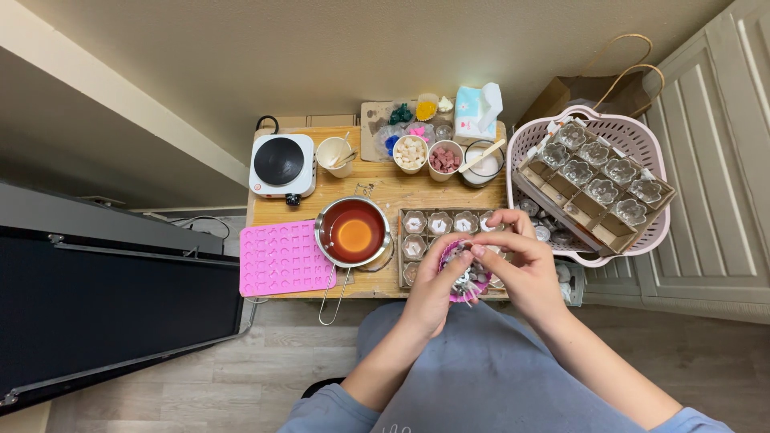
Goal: Placing candle wicks into small glass jars at a workshop station.
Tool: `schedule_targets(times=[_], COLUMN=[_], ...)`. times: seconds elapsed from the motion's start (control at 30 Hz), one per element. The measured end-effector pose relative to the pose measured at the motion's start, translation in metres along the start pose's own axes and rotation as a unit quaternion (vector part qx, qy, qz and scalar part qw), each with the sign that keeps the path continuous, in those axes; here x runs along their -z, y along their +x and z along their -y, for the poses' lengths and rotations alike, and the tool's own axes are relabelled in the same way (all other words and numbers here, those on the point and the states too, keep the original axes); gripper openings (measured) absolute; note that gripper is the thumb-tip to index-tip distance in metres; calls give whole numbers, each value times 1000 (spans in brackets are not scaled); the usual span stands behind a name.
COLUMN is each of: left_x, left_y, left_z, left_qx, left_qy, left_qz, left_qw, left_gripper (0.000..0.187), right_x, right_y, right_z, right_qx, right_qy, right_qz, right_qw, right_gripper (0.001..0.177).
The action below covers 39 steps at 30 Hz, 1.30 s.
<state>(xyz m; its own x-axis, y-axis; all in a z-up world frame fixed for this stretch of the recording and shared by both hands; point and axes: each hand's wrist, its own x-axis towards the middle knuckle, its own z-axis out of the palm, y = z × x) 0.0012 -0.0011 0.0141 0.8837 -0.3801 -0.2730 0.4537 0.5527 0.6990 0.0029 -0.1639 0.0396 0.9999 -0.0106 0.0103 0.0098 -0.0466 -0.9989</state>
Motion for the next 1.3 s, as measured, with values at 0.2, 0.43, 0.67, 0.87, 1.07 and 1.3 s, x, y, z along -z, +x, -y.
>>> schedule_targets(times=[0.2,0.43,0.67,0.87,1.07,1.3], left_x=[0,2,11,14,17,21], left_y=[0,1,6,8,10,13], left_z=[-1,0,6,3,5,9], left_qx=[-29,-14,2,29,76,96], left_qy=[18,2,3,10,20,20], left_qz=[-23,-39,-67,-88,-109,-121], left_qw=[999,999,998,996,991,988], left_gripper=[21,20,20,19,19,19], right_x=[-3,-7,-5,-4,-4,-2], right_y=[0,1,8,16,27,38], right_z=[-13,-20,-29,-18,1,14], right_qx=[-32,-66,-68,-43,62,177], right_qy=[58,127,142,18,-215,-326], right_qz=[-6,-10,20,70,53,20], right_qw=[998,990,987,996,973,928], right_gripper=[15,14,12,13,19,18])
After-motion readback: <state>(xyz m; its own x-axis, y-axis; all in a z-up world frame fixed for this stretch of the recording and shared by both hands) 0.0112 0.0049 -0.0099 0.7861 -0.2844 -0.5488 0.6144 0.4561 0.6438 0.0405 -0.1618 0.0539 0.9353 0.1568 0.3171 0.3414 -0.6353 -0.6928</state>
